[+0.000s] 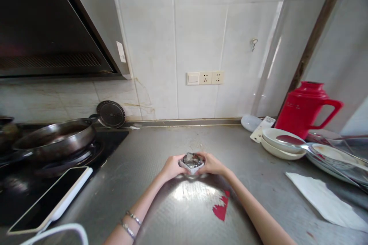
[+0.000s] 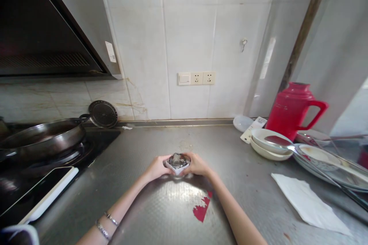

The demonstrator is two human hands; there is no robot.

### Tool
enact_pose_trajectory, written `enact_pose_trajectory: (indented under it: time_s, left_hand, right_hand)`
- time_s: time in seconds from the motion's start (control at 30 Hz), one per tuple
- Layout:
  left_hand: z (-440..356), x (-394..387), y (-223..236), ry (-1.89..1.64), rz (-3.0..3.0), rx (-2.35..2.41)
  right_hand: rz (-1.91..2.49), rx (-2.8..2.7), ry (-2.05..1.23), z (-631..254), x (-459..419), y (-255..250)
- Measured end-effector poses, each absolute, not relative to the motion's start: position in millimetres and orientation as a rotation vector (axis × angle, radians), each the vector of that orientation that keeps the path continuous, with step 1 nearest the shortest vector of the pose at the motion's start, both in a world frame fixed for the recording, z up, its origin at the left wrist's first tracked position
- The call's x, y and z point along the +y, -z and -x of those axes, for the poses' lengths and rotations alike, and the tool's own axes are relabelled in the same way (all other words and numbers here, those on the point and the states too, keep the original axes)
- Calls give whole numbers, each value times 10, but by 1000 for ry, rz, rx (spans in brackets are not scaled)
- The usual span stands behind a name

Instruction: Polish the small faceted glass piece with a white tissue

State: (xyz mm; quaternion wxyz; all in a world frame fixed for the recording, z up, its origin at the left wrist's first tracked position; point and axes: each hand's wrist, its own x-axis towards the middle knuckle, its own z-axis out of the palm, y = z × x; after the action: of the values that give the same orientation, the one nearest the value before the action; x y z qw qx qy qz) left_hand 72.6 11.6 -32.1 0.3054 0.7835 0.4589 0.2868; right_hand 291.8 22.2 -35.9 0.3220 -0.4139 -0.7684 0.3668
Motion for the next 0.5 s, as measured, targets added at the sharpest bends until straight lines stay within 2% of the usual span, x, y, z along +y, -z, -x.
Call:
enact_pose_trajectory:
  time_s: [0.5]
  left_hand:
    - [-785,71,330,-796,-2043,1223]
  right_hand:
    - [1045,-2027,-1056,-3002,273,434]
